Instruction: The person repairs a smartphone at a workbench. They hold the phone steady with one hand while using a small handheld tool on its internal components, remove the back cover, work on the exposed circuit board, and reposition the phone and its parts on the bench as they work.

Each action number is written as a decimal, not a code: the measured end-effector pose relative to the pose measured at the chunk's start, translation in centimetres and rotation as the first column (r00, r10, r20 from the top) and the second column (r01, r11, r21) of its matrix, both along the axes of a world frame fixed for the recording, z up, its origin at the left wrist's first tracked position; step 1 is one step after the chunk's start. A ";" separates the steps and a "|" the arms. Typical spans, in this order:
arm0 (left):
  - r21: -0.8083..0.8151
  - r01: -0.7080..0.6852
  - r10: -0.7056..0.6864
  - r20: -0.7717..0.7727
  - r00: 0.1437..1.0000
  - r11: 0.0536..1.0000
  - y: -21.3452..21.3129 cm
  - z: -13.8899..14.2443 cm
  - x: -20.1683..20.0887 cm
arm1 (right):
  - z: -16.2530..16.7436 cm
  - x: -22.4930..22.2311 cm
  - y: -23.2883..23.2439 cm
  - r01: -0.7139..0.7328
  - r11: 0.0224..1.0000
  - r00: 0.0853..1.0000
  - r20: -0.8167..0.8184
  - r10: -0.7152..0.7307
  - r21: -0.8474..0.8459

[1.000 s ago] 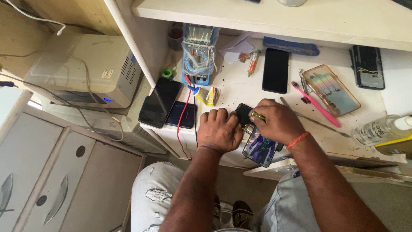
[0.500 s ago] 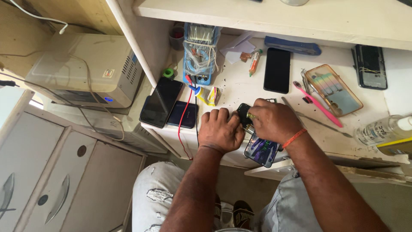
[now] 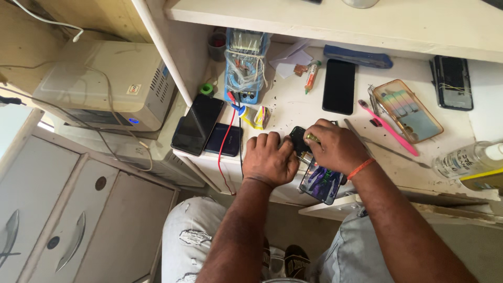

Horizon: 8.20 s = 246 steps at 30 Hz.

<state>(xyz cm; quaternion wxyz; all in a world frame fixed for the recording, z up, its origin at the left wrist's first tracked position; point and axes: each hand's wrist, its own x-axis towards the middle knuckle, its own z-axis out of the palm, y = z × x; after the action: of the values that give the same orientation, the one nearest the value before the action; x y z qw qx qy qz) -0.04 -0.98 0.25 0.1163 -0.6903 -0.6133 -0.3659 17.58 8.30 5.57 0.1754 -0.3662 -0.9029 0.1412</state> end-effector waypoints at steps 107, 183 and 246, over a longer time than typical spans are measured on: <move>-0.012 0.008 -0.008 0.007 1.000 1.000 0.1 0.0 0.0 | -0.2 0.5 0.4 0.033 0.993 0.993 0.116 -0.020 -0.116; -0.040 -0.002 0.001 -0.017 1.000 0.999 -0.1 0.1 0.0 | -2.7 2.7 -0.3 -0.089 0.965 0.657 -0.743 -0.130 -0.247; -0.065 -0.006 0.004 -0.021 1.000 0.998 0.0 0.1 0.0 | -2.2 1.8 -0.8 -0.026 0.972 0.728 -0.671 -0.143 -0.236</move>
<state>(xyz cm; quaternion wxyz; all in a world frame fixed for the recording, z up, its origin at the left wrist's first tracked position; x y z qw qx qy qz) -0.01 -0.98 0.35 0.1009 -0.6959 -0.6254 -0.3383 19.43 7.50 3.40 0.4561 -0.3348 -0.7403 0.3631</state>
